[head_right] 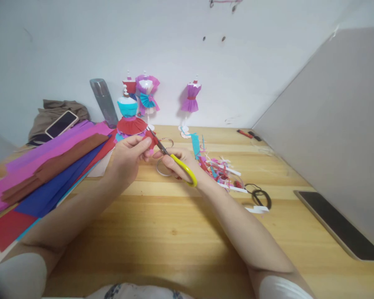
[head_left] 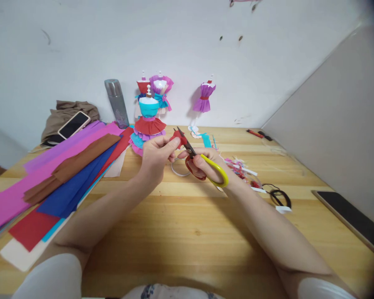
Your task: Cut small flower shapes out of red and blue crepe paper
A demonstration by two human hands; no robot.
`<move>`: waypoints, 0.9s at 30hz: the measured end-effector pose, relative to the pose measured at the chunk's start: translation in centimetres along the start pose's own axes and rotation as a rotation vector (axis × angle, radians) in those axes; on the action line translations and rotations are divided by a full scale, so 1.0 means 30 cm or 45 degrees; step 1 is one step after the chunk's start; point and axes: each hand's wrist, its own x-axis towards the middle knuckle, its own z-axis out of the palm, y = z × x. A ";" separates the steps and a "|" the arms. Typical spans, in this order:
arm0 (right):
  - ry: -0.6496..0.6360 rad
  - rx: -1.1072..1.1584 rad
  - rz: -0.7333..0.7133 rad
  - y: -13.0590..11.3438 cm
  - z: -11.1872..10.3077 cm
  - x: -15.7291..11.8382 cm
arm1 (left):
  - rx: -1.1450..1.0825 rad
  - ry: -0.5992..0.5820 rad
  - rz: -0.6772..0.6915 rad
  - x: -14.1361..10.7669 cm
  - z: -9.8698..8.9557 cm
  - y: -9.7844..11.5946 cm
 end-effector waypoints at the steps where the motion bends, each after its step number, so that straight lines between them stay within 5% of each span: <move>1: 0.000 -0.001 0.007 -0.001 0.001 0.000 | -0.001 -0.005 0.005 0.001 -0.001 -0.001; 27: 0.009 0.026 -0.005 0.009 0.006 0.002 | -0.090 0.010 0.068 0.003 0.006 -0.019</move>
